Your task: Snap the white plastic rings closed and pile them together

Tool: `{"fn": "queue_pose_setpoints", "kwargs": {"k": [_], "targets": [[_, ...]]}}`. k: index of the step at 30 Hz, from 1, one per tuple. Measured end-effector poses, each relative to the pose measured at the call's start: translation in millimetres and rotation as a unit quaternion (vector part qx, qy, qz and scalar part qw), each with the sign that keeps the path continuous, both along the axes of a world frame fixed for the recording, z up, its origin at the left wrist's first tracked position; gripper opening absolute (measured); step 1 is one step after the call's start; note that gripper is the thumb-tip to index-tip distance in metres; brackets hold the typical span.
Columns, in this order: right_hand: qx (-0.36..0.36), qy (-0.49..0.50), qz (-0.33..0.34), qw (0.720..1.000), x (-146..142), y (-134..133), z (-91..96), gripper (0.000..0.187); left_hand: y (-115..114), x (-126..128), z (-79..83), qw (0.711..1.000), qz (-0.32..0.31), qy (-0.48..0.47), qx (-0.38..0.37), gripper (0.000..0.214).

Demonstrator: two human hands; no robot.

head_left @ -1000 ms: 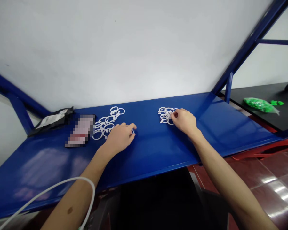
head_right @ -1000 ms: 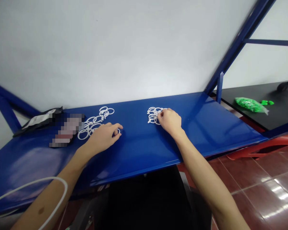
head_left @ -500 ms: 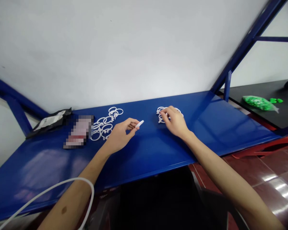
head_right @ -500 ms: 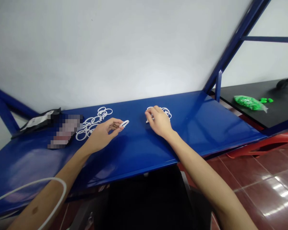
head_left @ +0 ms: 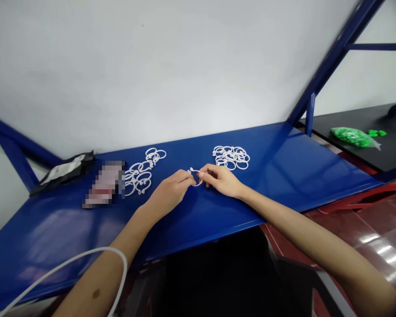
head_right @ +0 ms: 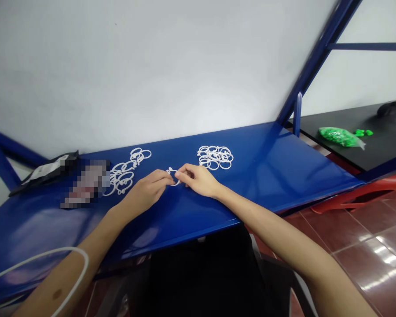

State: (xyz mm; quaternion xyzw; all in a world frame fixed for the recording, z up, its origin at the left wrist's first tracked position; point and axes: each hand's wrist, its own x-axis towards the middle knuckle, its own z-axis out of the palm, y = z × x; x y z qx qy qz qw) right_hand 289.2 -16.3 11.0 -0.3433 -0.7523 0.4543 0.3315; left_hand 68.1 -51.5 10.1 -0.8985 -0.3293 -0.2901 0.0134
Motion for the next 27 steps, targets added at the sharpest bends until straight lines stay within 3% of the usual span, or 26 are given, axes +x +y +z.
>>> {"fn": "queue_pose_setpoints", "kwargs": {"k": [6, 11, 14, 19, 27], "targets": [[0.034, -0.019, -0.032, 0.999, -0.2, 2.1, -2.2, 0.025, -5.9, 9.0, 3.2, 0.996, -0.019, -0.082, 0.009, 0.027], [0.046, -0.005, -0.047, 0.998, 1.0, 3.3, -1.3, 0.027, -8.3, 13.2, 11.1, 0.976, 0.127, -0.176, -0.021, 0.011], [0.056, 0.000, -0.044, 0.997, 1.0, 2.2, -0.9, 0.026, -5.6, 12.5, 10.5, 0.960, 0.176, -0.183, -0.117, 0.012], [0.081, -0.017, -0.033, 0.996, 0.9, -0.2, -0.4, 0.021, -3.5, 12.0, 8.9, 0.941, 0.169, -0.183, -0.231, 0.014], [0.099, 0.001, -0.019, 0.995, 2.9, -0.5, 1.9, 0.017, -3.6, 12.7, 6.2, 0.953, 0.157, -0.178, -0.187, 0.011]]}}
